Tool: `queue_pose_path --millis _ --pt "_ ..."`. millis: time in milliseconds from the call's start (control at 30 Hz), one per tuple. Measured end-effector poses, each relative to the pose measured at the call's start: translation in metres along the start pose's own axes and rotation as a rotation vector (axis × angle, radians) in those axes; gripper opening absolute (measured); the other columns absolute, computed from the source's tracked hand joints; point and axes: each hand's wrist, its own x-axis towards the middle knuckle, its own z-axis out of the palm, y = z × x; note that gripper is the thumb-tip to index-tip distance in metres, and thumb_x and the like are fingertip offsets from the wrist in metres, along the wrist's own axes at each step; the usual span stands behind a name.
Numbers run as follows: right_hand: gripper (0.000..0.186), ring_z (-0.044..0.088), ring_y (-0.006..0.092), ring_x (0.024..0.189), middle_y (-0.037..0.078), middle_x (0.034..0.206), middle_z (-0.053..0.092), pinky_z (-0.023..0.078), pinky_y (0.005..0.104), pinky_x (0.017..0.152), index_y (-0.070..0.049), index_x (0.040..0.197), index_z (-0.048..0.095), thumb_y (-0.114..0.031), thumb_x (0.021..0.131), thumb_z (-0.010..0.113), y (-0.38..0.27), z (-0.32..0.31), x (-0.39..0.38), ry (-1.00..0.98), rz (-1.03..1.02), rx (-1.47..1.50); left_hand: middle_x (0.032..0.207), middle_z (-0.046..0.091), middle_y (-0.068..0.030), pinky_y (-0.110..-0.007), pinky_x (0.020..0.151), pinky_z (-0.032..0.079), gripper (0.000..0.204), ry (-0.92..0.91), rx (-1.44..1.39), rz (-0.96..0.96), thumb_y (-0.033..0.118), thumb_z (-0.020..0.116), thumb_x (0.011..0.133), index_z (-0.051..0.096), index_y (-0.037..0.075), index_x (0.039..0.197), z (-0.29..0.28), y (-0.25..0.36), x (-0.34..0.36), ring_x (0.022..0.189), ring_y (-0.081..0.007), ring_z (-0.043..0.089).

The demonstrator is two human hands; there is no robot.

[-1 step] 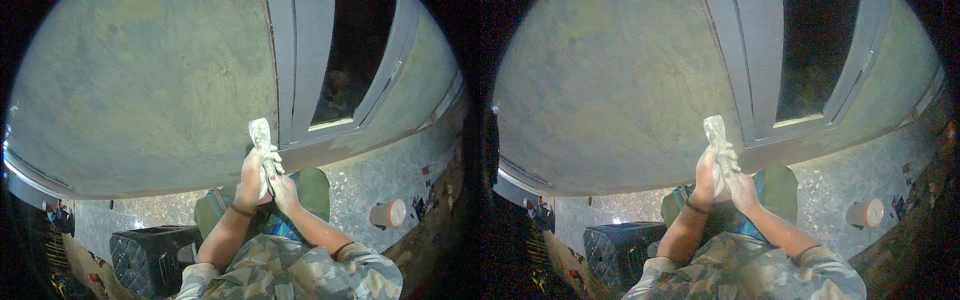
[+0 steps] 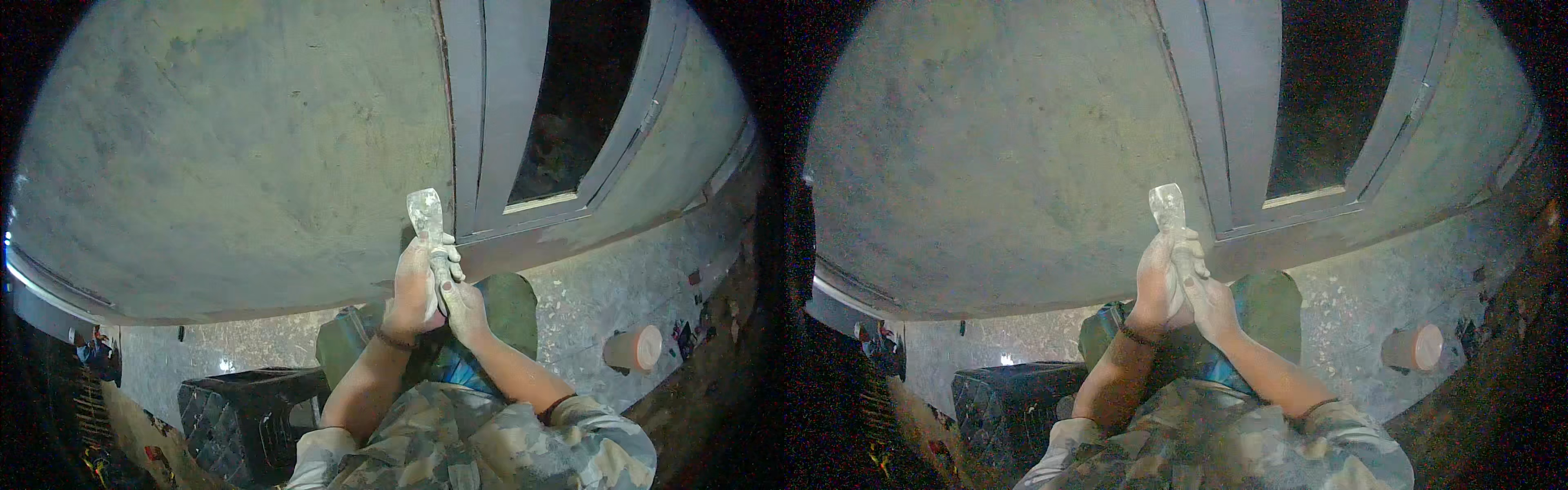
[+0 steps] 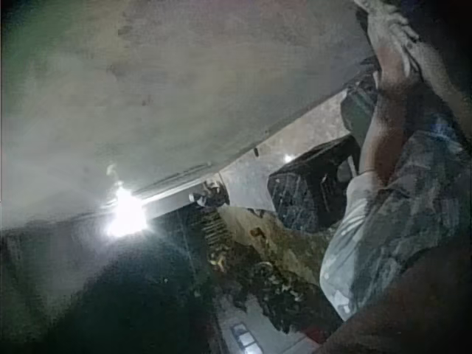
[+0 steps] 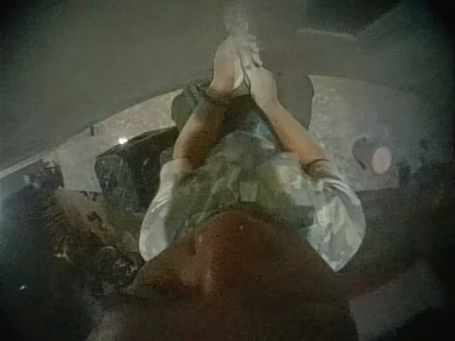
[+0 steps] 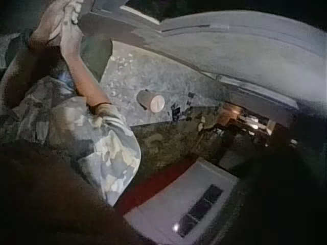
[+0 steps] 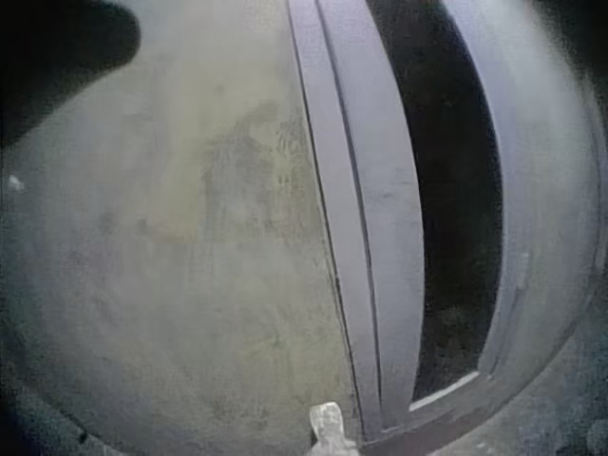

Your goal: The person applies and smooths plaster onto an exterior wall using a trowel and a smaller finishing tool. They repeatedly spread material, scrape excess, and refine the surface around a window frame.

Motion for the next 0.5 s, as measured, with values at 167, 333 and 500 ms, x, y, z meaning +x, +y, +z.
queue_pose_path --millis 167,333,500 --pt "0.025 0.056 0.016 0.073 0.009 0.077 0.065 0.048 0.0336 0.071 0.001 0.095 0.068 -0.023 0.101 0.06 0.013 -0.002 0.037 0.08 -0.159 0.058 0.071 0.056 -0.0028 -0.025 0.049 0.043 0.042 0.165 0.233 0.033 0.04 0.042 0.109 0.059 0.004 0.097 0.008 -0.001 0.032 0.055 -0.0111 0.052" --pt "0.015 0.065 0.0295 0.079 0.018 0.087 0.068 0.051 0.0387 0.071 0.001 0.099 0.067 -0.013 0.094 0.063 0.021 -0.001 0.055 0.147 -0.204 -0.106 0.069 0.056 -0.0017 -0.026 0.046 0.041 0.042 0.182 0.362 0.099 0.038 0.042 0.11 0.059 0.005 0.091 0.008 0.001 0.051 0.052 -0.0098 0.051" --pt "0.015 0.067 0.0303 0.08 0.019 0.091 0.069 0.054 0.037 0.074 0.001 0.105 0.068 -0.007 0.094 0.061 0.02 -0.004 0.054 0.134 -0.429 -0.037 0.069 0.056 -0.0016 -0.026 0.051 0.043 0.039 0.17 0.482 0.23 0.036 0.043 0.109 0.059 0.005 0.092 0.01 0.0 0.05 0.058 -0.0096 0.053"
